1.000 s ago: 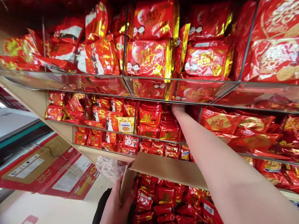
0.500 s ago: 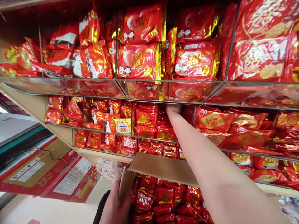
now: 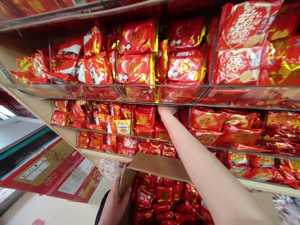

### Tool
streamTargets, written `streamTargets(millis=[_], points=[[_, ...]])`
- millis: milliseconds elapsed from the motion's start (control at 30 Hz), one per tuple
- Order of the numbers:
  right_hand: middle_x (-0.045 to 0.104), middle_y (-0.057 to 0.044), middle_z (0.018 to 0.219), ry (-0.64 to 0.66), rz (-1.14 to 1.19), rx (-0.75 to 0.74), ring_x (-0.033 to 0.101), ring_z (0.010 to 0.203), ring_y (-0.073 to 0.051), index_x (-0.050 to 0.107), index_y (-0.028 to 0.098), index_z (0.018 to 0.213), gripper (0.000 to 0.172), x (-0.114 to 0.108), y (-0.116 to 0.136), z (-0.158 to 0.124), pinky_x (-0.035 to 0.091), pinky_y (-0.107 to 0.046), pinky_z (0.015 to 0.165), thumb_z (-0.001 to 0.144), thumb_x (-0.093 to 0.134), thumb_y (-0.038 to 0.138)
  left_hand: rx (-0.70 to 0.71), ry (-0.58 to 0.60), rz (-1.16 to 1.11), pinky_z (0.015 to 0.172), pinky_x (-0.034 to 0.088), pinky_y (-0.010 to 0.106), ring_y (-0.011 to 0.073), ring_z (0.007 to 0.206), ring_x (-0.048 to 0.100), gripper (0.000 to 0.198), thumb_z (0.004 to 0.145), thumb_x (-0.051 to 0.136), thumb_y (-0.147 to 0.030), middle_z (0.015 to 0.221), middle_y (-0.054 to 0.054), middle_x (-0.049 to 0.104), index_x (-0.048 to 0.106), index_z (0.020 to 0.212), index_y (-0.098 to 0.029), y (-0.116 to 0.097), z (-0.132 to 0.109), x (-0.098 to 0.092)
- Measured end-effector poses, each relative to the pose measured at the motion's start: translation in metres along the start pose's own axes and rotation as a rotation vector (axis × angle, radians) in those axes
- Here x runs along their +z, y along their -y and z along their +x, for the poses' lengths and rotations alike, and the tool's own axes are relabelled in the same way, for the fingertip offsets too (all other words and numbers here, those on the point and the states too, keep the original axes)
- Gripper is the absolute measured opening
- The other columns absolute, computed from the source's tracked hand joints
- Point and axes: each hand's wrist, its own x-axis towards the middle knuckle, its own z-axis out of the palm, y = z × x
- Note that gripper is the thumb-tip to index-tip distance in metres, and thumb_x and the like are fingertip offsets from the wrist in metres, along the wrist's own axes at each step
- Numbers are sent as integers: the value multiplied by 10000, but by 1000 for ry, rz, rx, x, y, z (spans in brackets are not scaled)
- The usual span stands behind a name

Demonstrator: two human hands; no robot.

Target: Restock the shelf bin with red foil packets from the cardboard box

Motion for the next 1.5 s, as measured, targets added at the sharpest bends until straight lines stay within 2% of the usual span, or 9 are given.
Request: streamTargets(millis=[167, 300, 400, 533, 767, 900, 1000, 1200, 1500], points=[[386, -106, 1303, 49, 294, -241, 382, 1176, -225, 315, 172, 1275, 522, -62, -21, -152, 352, -396, 966, 782, 470, 247, 18, -7, -31, 898, 381, 398, 229, 1054, 499, 433, 770, 456, -276, 1139, 80, 532, 350, 1185, -212, -2, 0, 1], [561, 26, 1154, 572, 264, -764, 515, 1059, -129, 442, 351, 1187, 490, -63, -121, -292, 423, -229, 909, 751, 509, 137, 17, 1, -6, 886, 394, 387, 227, 1039, 512, 423, 767, 449, -279, 1131, 81, 540, 355, 1173, -205, -4, 3, 2], [331, -83, 1364, 744, -89, -472, 287, 1246, -232, 448, 183, 1229, 517, -29, -186, -333, 334, -340, 994, 721, 446, 89, 9, -17, 25, 849, 414, 391, 240, 995, 538, 428, 751, 467, -300, 1081, 82, 566, 371, 1156, -199, -6, 3, 1], [296, -101, 1377, 757, -387, -187, 271, 1251, -256, 358, 133, 1292, 525, 6, -205, -322, 302, -406, 997, 767, 358, 109, 14, -44, 39, 846, 410, 386, 234, 973, 550, 374, 758, 457, -284, 1040, 70, 580, 412, 1119, -197, -13, -1, 0], [611, -104, 1009, 691, -457, -211, 527, 950, -295, 618, 219, 1014, 385, -3, -197, -310, 409, -433, 775, 724, 410, 75, 64, -89, 70, 834, 430, 394, 231, 972, 547, 379, 770, 452, -253, 1054, 85, 572, 406, 1138, -174, -14, -3, -2], [617, -102, 1004, 676, -130, -133, 544, 949, -244, 606, 185, 964, 260, -36, -198, -306, 421, -354, 810, 762, 442, 180, 379, -322, 189, 978, 307, 445, 249, 1172, 384, 431, 763, 478, -197, 1219, 122, 447, 377, 1182, -176, -17, -17, -3], [621, -88, 978, 549, 284, 65, 564, 915, -225, 550, 185, 983, 279, -73, -177, -301, 436, -335, 816, 783, 464, 360, 510, -233, 84, 993, 301, 418, 227, 1185, 374, 407, 779, 470, -169, 1247, 96, 427, 387, 1173, -230, -38, -41, 8], [611, -44, 1002, 399, 792, 487, 589, 861, -186, 445, 220, 1025, 340, -105, -125, -294, 483, -279, 725, 762, 493, 430, 20, 240, -428, 837, 443, 306, 183, 951, 549, 363, 831, 373, -400, 1048, 84, 578, 460, 1101, -174, -96, -62, 62], [637, -104, 868, 312, 444, 336, 591, 727, -202, 520, 192, 821, 384, -100, -124, -288, 459, -293, 651, 829, 290, 499, -9, -43, -349, 818, 436, 322, 197, 882, 547, 308, 805, 382, -437, 915, 83, 594, 513, 922, -184, -93, -60, 91]])
